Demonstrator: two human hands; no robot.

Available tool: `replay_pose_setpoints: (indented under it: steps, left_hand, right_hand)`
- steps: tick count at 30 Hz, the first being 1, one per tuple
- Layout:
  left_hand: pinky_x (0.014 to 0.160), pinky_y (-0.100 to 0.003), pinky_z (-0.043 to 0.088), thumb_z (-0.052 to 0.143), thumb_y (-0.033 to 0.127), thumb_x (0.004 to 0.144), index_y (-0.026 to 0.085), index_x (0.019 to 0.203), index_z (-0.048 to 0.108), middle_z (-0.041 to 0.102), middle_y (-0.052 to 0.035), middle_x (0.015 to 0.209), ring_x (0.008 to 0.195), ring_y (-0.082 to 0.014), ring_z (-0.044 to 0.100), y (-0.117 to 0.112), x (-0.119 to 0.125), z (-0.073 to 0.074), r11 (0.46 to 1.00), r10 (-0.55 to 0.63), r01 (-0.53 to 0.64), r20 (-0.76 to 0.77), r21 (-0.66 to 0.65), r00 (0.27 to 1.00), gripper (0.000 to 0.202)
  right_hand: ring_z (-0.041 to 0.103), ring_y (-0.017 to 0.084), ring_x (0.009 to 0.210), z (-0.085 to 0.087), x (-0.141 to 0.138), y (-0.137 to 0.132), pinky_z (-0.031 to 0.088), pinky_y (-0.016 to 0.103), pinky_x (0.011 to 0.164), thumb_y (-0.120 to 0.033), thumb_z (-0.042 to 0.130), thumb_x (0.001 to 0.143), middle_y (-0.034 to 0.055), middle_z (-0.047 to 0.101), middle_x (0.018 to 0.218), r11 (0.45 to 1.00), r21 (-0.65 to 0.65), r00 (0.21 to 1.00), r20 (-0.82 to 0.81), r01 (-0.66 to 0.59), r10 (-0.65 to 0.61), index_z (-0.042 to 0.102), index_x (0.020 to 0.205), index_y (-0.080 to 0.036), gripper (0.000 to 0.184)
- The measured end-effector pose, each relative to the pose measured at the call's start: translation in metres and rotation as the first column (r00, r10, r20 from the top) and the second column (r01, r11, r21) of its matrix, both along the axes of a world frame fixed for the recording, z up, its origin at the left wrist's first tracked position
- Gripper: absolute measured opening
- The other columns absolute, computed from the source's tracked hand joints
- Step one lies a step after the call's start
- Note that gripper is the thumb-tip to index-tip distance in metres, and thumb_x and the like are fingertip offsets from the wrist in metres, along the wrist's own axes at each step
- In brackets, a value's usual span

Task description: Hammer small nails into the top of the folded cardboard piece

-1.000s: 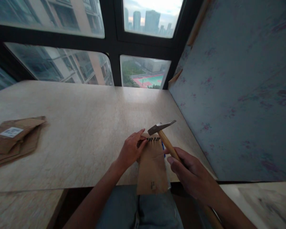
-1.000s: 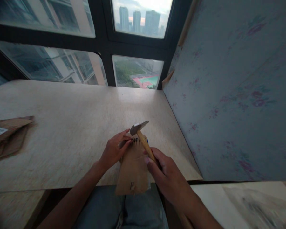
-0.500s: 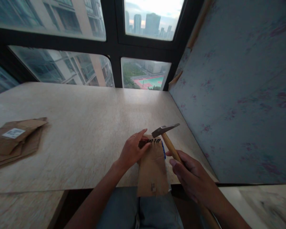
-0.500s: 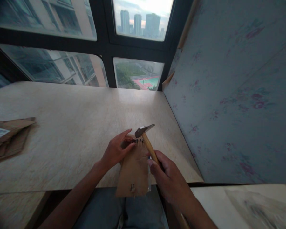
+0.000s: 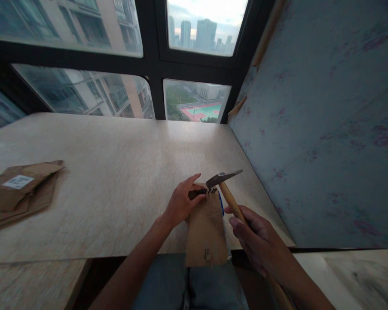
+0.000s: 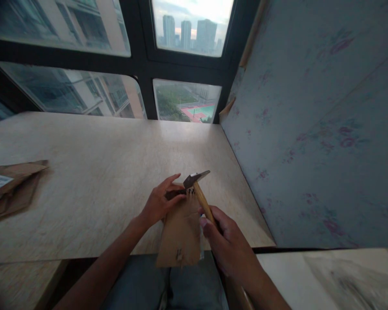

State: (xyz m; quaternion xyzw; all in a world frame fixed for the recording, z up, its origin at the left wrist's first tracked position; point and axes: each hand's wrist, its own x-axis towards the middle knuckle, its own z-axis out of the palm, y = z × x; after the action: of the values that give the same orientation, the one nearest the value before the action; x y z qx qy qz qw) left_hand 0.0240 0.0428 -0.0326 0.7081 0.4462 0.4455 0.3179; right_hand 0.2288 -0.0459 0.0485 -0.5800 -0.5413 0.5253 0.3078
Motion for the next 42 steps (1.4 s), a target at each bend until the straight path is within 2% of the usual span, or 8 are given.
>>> replay_pose_setpoints:
  steps: [13, 18, 22, 26, 30, 34, 39, 42]
  left_hand:
    - [0.096, -0.039, 0.055, 0.073, 0.018, 0.08, 0.02, 0.137, 0.049, 0.078, -0.005, 0.096, 0.094, -0.0206, 0.073, 0.006, 0.0, 0.002, 0.998, -0.022, 0.022, 0.004, -0.052, 1.0, 0.062]
    - [0.096, -0.042, 0.055, 0.073, 0.019, 0.081, 0.022, 0.136, 0.05, 0.077, -0.0056, 0.097, 0.095, -0.021, 0.073, 0.006, -0.001, 0.0, 1.0, -0.029, 0.029, -0.017, 0.011, 0.999, 0.06]
    - [0.097, -0.043, 0.054, 0.073, 0.023, 0.081, 0.023, 0.137, 0.048, 0.077, -0.0053, 0.1, 0.096, -0.021, 0.073, 0.005, -0.004, 0.001, 0.997, -0.034, 0.037, -0.043, 0.069, 0.998, 0.062]
    - [0.096, -0.042, 0.054, 0.074, 0.026, 0.082, 0.024, 0.138, 0.045, 0.074, -0.0082, 0.11, 0.103, -0.0217, 0.07, -0.006, -0.018, 0.006, 0.987, 0.039, -0.023, -0.096, 0.16, 0.995, 0.064]
    - [0.084, -0.037, 0.058, 0.072, 0.034, 0.084, 0.024, 0.138, 0.043, 0.072, -0.0093, 0.115, 0.101, -0.0203, 0.069, -0.025, -0.054, 0.007, 0.961, 0.168, -0.126, -0.157, 0.248, 0.973, 0.062]
    - [0.08, -0.038, 0.058, 0.064, 0.041, 0.088, 0.023, 0.135, 0.047, 0.072, -0.0097, 0.112, 0.096, -0.0213, 0.069, -0.052, -0.111, -0.002, 0.943, 0.297, -0.239, -0.269, 0.23, 0.916, 0.053]
    - [0.074, -0.038, 0.059, 0.061, 0.056, 0.084, 0.024, 0.124, 0.055, 0.074, -0.0078, 0.107, 0.085, -0.0229, 0.069, -0.099, -0.198, -0.015, 0.877, 0.478, -0.45, -0.401, 0.169, 0.781, 0.051]
    - [0.075, -0.037, 0.058, 0.061, 0.059, 0.081, 0.022, 0.12, 0.058, 0.073, -0.0087, 0.11, 0.086, -0.0237, 0.069, -0.133, -0.25, -0.015, 0.807, 0.566, -0.573, -0.464, 0.143, 0.681, 0.054]
  right_hand:
    - [0.038, 0.009, 0.038, -0.002, 0.001, 0.0, 0.037, 0.02, 0.039, -0.057, 0.057, 0.088, -0.0095, 0.038, 0.05, 1.0, -0.023, 1.0, -0.001, 0.019, -0.019, 0.064, 0.117, -0.017, 0.049]
    - [0.031, 0.007, 0.035, -0.001, 0.0, -0.001, 0.029, 0.019, 0.034, -0.057, 0.056, 0.089, -0.0101, 0.036, 0.05, 0.999, -0.032, 1.0, -0.025, 0.016, -0.017, 0.063, 0.118, -0.018, 0.049]
    - [0.036, 0.008, 0.036, -0.002, -0.001, -0.003, 0.031, 0.019, 0.034, -0.057, 0.06, 0.086, -0.0089, 0.039, 0.051, 0.999, -0.028, 0.998, -0.036, 0.045, -0.046, 0.065, 0.115, -0.018, 0.048]
    - [0.03, 0.006, 0.032, -0.006, 0.0, -0.008, 0.025, 0.018, 0.029, -0.058, 0.061, 0.084, -0.0097, 0.039, 0.05, 0.994, -0.04, 0.992, -0.074, 0.1, -0.103, 0.064, 0.114, -0.017, 0.05]
    - [0.021, 0.004, 0.029, -0.005, 0.001, -0.019, 0.016, 0.016, 0.025, -0.065, 0.062, 0.082, -0.0119, 0.036, 0.048, 0.974, -0.084, 0.968, -0.119, 0.21, -0.219, 0.061, 0.116, -0.017, 0.059]
    - [0.022, 0.005, 0.029, 0.004, 0.001, -0.033, 0.019, 0.013, 0.027, -0.069, 0.062, 0.08, -0.0138, 0.033, 0.042, 0.959, -0.13, 0.957, -0.114, 0.253, -0.268, 0.056, 0.121, -0.018, 0.065]
    - [0.02, 0.004, 0.029, 0.005, -0.005, -0.046, 0.014, 0.012, 0.028, -0.069, 0.065, 0.078, -0.0136, 0.031, 0.042, 0.943, -0.201, 0.939, -0.167, 0.266, -0.3, 0.054, 0.122, -0.02, 0.067]
    - [0.028, 0.006, 0.029, -0.001, -0.007, -0.053, 0.021, 0.015, 0.028, -0.067, 0.07, 0.075, -0.0126, 0.032, 0.044, 0.938, -0.242, 0.934, -0.197, 0.247, -0.297, 0.056, 0.122, -0.022, 0.067]
